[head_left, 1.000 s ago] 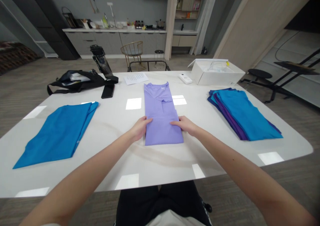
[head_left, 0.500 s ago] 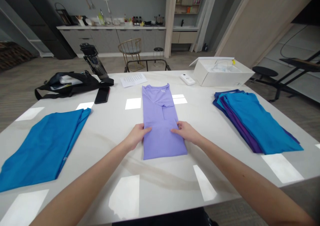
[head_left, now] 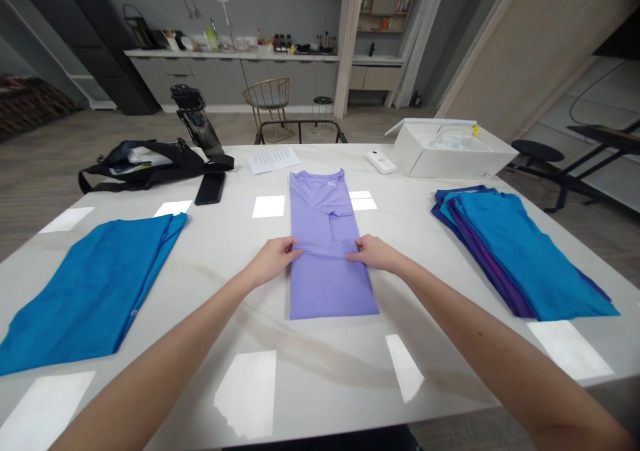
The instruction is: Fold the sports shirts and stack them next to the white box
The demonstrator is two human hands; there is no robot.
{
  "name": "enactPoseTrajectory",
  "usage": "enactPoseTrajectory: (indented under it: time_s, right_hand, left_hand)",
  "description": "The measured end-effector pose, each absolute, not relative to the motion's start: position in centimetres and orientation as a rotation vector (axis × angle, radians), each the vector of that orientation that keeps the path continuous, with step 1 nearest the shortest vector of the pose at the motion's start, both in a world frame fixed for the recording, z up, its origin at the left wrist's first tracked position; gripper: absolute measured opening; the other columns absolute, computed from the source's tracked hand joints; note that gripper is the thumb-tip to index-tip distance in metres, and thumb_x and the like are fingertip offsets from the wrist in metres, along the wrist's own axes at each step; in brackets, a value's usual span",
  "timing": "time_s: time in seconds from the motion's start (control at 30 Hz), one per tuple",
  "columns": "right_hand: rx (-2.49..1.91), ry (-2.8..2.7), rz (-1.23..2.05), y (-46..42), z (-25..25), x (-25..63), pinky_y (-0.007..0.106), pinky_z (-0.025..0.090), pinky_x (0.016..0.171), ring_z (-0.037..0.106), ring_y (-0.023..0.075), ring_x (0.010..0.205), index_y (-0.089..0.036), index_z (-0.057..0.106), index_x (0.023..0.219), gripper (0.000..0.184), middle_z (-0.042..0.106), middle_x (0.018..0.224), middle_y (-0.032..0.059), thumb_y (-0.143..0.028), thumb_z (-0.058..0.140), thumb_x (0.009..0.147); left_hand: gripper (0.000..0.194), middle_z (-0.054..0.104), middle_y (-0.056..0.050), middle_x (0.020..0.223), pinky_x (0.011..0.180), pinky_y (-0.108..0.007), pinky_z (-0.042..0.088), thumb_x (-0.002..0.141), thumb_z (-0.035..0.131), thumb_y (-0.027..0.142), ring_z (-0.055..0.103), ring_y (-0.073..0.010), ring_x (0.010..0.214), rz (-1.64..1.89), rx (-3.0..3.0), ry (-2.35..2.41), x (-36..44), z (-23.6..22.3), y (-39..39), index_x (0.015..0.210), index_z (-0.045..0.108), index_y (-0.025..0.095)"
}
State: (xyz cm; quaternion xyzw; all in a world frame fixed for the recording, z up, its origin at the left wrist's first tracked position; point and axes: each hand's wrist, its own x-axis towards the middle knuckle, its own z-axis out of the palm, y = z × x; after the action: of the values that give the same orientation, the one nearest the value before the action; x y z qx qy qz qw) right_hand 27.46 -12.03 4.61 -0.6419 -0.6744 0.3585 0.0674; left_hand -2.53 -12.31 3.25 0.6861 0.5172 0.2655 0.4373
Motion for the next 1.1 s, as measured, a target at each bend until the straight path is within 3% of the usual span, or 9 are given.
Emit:
enactPoseTrajectory:
  time_s: [0.1, 0.2, 0.33, 0.5, 0.67, 0.93, 1.1]
  right_hand:
    - [-1.675, -2.002, 1.241, -12.2, 4.8, 27.9, 0.025, 0.040, 0.064, 0.057, 0.0155, 0.071, -0.019, 0.064, 0.077, 0.020, 0.065, 0.075, -0.0017, -0.035, 0.077, 0.075]
    - [-1.607, -1.943, 1.306, -12.2, 4.9, 27.8, 0.025, 0.044, 0.066, 0.061, 0.0176, 0.077, -0.019, 0.068, 0.088, 0.029, 0.070, 0.084, 0.0002, -0.034, 0.083, 0.068]
    - [-1.797, -1.962, 1.259, -11.5, 4.9, 27.3, 0.025, 0.044, 0.063, 0.062, 0.0203, 0.076, -0.019, 0.068, 0.074, 0.029, 0.070, 0.076, 0.0012, -0.035, 0.089, 0.061]
    - [-1.900, -2.140, 1.213, -10.4, 5.2, 27.6, 0.026, 0.040, 0.058, 0.061, 0.0188, 0.070, -0.020, 0.064, 0.062, 0.029, 0.067, 0.069, 0.0010, -0.038, 0.085, 0.067]
    - [-1.852, -2.235, 1.176, -10.9, 6.0, 27.9, 0.026, 0.041, 0.058, 0.061, 0.0191, 0.070, -0.020, 0.065, 0.063, 0.026, 0.069, 0.072, 0.0028, -0.037, 0.083, 0.070]
    - [-1.438, -1.790, 1.382, -10.0, 9.4, 29.2, 0.033, 0.053, 0.075, 0.068, 0.0290, 0.090, -0.018, 0.079, 0.091, 0.048, 0.076, 0.091, 0.0058, -0.062, 0.079, 0.074]
    - [-1.392, -1.633, 1.223, -3.3, 12.1, 29.4, 0.028, 0.049, 0.070, 0.064, 0.0205, 0.081, -0.017, 0.078, 0.094, 0.046, 0.075, 0.096, 0.0068, -0.059, 0.080, 0.075]
  left_hand:
    - [0.021, 0.069, 0.000, 0.075, 0.066, -0.027, 0.046, 0.080, 0.073, 0.042, 0.061, -0.0193, 0.070, 0.692, 1.638, 1.242, -2.4, 3.6, -12.3, 0.089, 0.075, 0.023]
    - [0.023, 0.068, 0.000, 0.074, 0.065, -0.027, 0.045, 0.081, 0.071, 0.044, 0.059, -0.0187, 0.068, 0.678, 1.639, 1.226, -2.4, 3.3, -12.1, 0.091, 0.074, 0.023]
    - [0.025, 0.065, 0.001, 0.069, 0.061, -0.026, 0.040, 0.083, 0.069, 0.047, 0.056, -0.0177, 0.063, 0.602, 1.699, 1.269, -2.7, 2.6, -11.6, 0.083, 0.073, 0.023]
    - [0.024, 0.061, 0.001, 0.063, 0.059, -0.027, 0.036, 0.079, 0.071, 0.044, 0.054, -0.0178, 0.061, 0.530, 1.764, 1.351, -3.2, 2.7, -11.3, 0.068, 0.068, 0.023]
    - [0.023, 0.061, 0.002, 0.063, 0.061, -0.027, 0.038, 0.084, 0.068, 0.044, 0.054, -0.0180, 0.063, 0.550, 1.817, 1.300, -3.1, 3.9, -11.5, 0.074, 0.069, 0.023]
    - [0.020, 0.067, -0.001, 0.083, 0.074, -0.028, 0.042, 0.092, 0.062, 0.041, 0.057, -0.0179, 0.076, 0.906, 1.904, 1.288, -2.3, 8.5, -9.3, 0.092, 0.072, 0.024]
    - [0.017, 0.063, 0.000, 0.079, 0.076, -0.027, 0.046, 0.087, 0.070, 0.037, 0.057, -0.0162, 0.077, 1.157, 1.640, 1.147, -0.2, 12.0, -1.4, 0.093, 0.068, 0.021]
